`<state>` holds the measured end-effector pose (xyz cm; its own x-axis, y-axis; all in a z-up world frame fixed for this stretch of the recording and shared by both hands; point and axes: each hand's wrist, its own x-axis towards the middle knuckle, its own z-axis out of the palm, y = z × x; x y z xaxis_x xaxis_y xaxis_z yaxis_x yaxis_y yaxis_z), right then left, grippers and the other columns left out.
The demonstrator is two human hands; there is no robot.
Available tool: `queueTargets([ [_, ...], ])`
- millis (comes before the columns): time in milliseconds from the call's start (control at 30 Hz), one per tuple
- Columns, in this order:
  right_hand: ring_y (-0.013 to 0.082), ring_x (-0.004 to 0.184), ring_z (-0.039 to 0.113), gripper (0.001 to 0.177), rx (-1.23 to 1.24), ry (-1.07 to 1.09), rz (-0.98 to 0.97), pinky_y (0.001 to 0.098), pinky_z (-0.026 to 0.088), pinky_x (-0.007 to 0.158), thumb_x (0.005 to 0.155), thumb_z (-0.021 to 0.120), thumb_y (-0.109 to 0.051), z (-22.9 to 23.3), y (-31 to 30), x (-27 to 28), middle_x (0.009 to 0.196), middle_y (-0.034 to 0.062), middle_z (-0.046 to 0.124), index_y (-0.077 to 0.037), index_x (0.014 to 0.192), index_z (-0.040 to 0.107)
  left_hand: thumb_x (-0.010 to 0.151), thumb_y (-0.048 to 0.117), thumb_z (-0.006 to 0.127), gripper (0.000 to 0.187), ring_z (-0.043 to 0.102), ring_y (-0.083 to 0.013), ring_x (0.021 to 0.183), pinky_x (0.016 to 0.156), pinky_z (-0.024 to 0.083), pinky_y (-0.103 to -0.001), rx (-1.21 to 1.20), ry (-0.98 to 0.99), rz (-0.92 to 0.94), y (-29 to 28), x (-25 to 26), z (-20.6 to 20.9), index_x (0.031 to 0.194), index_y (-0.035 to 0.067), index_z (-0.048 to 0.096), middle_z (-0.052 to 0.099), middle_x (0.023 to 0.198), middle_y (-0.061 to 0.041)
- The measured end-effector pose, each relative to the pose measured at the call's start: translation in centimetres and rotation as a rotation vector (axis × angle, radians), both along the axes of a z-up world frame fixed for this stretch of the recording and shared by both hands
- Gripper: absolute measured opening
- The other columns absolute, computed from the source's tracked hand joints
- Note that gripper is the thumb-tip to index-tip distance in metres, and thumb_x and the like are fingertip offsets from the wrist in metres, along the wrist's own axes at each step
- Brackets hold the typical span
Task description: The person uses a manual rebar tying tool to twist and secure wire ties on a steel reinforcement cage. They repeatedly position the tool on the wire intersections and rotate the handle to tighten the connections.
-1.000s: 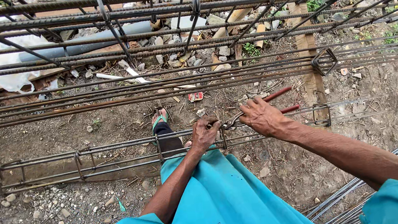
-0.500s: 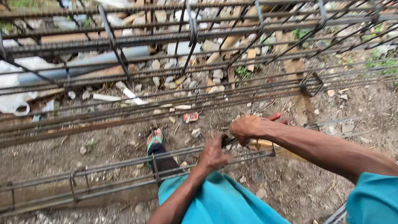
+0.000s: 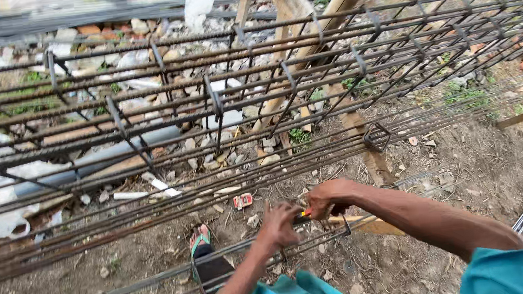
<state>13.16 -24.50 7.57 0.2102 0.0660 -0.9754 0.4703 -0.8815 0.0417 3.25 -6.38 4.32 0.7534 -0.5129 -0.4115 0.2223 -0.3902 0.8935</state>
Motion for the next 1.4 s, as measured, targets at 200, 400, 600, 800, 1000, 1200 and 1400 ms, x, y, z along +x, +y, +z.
queueTargets([
  [200, 0.0144, 0.051, 0.063, 0.068, -0.030, 0.082, -0.181, 0.0313, 0.058, 0.044, 0.080, 0.056, -0.011, 3.9, 2.6, -0.8, 0.109, 0.0233, 0.063, -0.003, 0.145, 0.038, 0.068, 0.015, 0.084, 0.046, 0.071, -0.0348, 0.087, 0.075, 0.059, -0.051, -0.003, -0.594, 0.293, -5.6, -1.3, -6.5, 0.102, 0.012, 0.053, 0.068, 0.091, -0.011],
  [400, 0.0209, 0.084, 0.057, 0.038, 0.123, -0.513, 0.863, 0.0317, 0.040, 0.074, 0.094, 0.058, -0.019, 10.5, 3.2, -4.1, 0.098, 0.0086, 0.065, -0.009, 0.131, 0.058, 0.073, 0.044, 0.082, 0.047, 0.066, -0.0292, 0.080, 0.076, 0.056, -0.038, -0.155, -0.180, -0.050, -3.9, 1.4, -5.6, 0.102, 0.014, 0.059, 0.068, 0.087, -0.009],
  [600, 0.0155, 0.045, 0.023, 0.054, 0.069, 0.244, -0.643, 0.0314, 0.024, 0.046, 0.094, 0.051, -0.052, 10.4, 2.2, -1.9, 0.052, -0.0030, 0.025, -0.022, 0.053, 0.032, 0.072, 0.066, 0.076, 0.053, 0.071, -0.0344, 0.079, 0.065, 0.048, -0.046, 0.169, -0.230, 0.253, -6.3, -1.1, -4.0, 0.108, 0.029, 0.063, 0.076, 0.086, -0.008],
  [800, 0.0175, 0.083, 0.057, 0.033, 0.250, -0.969, 0.938, 0.0373, 0.049, 0.089, 0.092, 0.065, -0.034, 7.1, 1.1, -5.4, 0.098, 0.0006, 0.061, -0.023, 0.123, 0.058, 0.067, -0.016, 0.068, 0.028, 0.057, -0.0162, 0.052, 0.045, 0.053, -0.027, -0.247, 0.263, 0.020, -2.8, 4.0, -0.2, 0.091, -0.001, 0.072, 0.071, 0.073, -0.011],
  [1000, 0.0080, 0.047, 0.038, 0.022, 0.275, -0.530, 0.362, 0.0238, 0.037, 0.043, 0.097, 0.071, -0.039, 5.3, 0.0, -3.2, 0.058, -0.0067, 0.047, -0.020, 0.093, 0.062, 0.084, 0.038, 0.076, 0.051, 0.075, -0.0104, 0.082, 0.053, 0.059, -0.029, 0.242, -0.156, 0.226, -6.6, 0.3, -0.7, 0.128, 0.029, 0.052, 0.078, 0.111, 0.011],
  [1200, 0.0082, 0.048, 0.037, 0.048, 0.237, -0.455, 0.212, 0.0232, 0.037, 0.041, 0.102, 0.057, -0.059, 5.1, -2.3, -4.2, 0.057, -0.0071, 0.041, -0.021, 0.072, 0.051, 0.095, 0.034, 0.071, 0.025, 0.051, -0.0175, 0.049, 0.041, 0.042, -0.033, 0.284, -0.644, 0.255, -9.1, 0.3, -9.6, 0.107, 0.023, 0.052, 0.063, 0.068, 0.000],
  [1400, 0.0388, 0.073, 0.073, 0.075, 0.400, -0.559, 0.093, 0.0532, 0.058, 0.061, 0.094, 0.039, -0.074, 1.1, -6.6, -10.5, 0.075, 0.0147, 0.071, -0.007, 0.078, 0.068, 0.083, 0.017, 0.069, 0.020, 0.038, -0.0063, 0.050, 0.039, 0.021, -0.029, -0.651, 0.292, 0.722, -12.2, -4.0, -14.5, 0.063, 0.014, 0.066, 0.052, 0.057, 0.004],
])
